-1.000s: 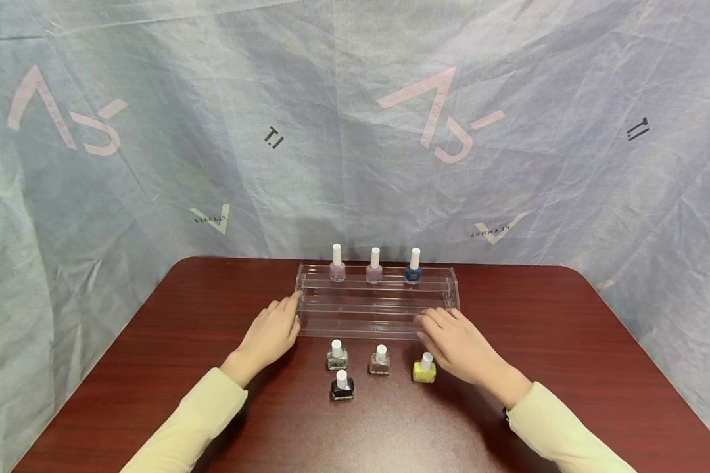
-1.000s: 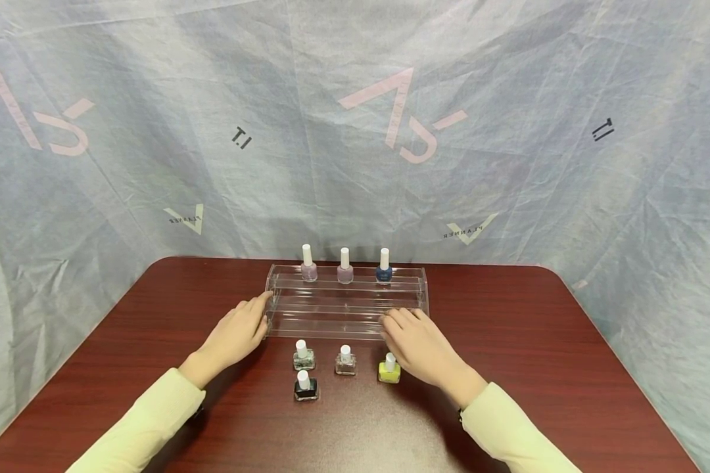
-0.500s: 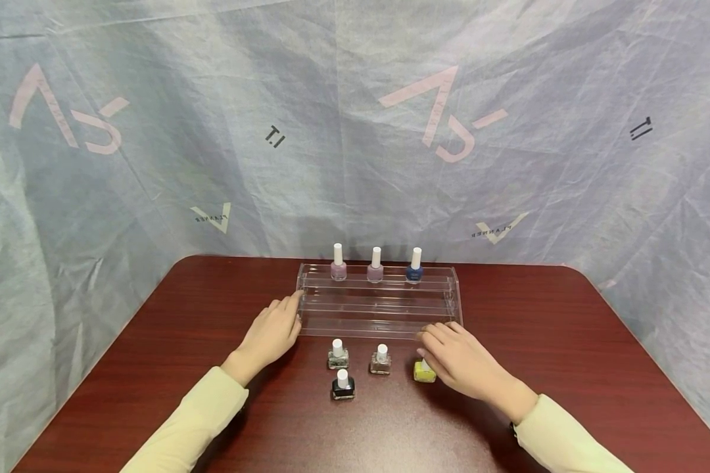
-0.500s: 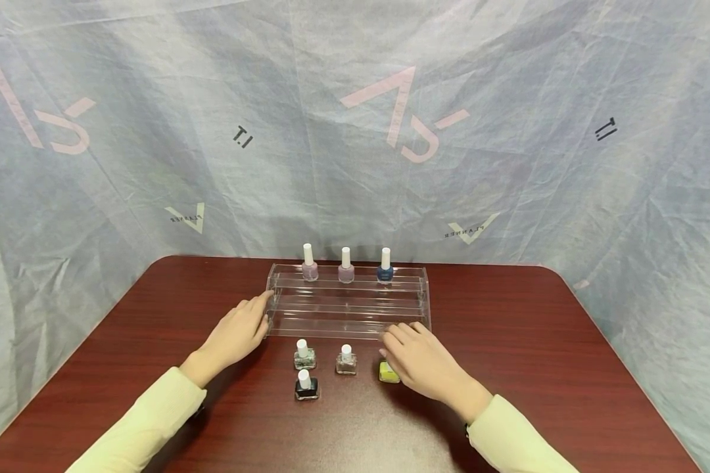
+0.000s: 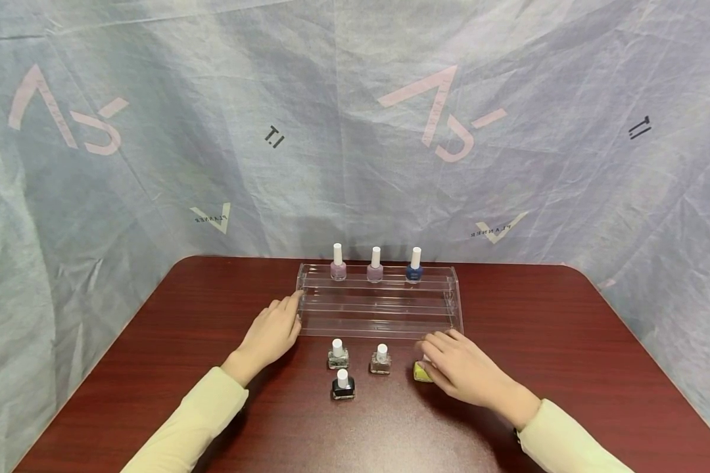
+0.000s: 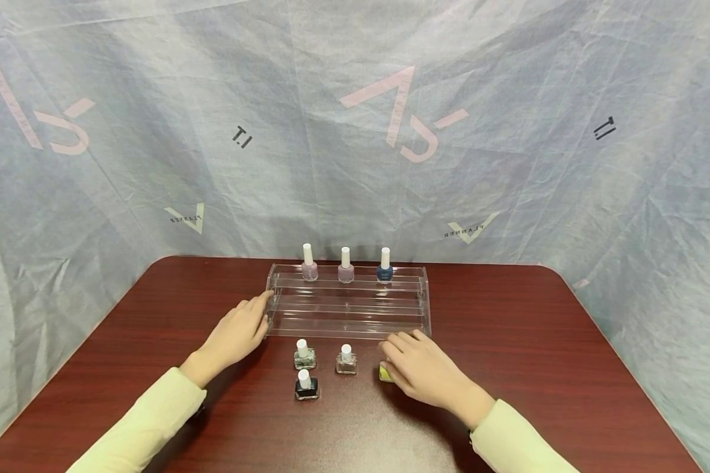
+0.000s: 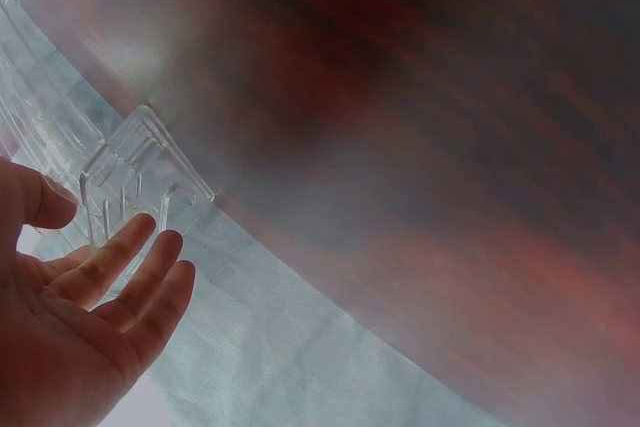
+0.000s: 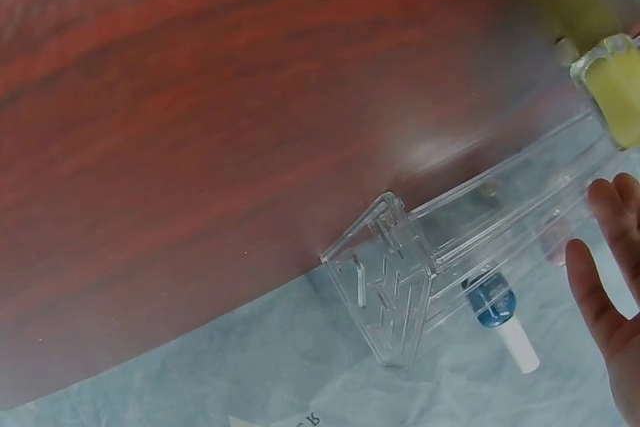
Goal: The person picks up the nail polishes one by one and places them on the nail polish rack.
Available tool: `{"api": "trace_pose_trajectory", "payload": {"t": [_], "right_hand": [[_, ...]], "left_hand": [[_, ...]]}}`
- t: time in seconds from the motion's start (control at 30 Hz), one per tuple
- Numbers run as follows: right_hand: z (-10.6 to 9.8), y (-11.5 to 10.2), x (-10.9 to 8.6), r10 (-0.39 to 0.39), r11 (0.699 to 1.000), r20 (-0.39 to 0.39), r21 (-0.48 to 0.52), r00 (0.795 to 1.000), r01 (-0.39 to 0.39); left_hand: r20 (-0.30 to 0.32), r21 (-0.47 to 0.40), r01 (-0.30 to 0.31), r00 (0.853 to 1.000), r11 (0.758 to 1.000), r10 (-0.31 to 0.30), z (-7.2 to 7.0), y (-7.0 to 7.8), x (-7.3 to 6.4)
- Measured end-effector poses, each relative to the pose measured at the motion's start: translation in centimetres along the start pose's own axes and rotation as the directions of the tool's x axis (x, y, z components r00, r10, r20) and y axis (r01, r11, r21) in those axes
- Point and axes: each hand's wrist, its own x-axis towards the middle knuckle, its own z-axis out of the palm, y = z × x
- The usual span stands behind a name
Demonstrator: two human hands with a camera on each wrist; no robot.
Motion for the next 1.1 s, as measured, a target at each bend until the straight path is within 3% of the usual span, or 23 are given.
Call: {"api": "trace_pose_trajectory", "payload": {"t": [1.1], "right_hand": [[0.39,-0.12,-0.56,-0.065,0.997,-0.027,-0.051,0.998,0.063]], "left_hand": [[-0.008,-0.003,-0.006,1.000,1.000,0.006,-0.21,0.15,-0.07]]}}
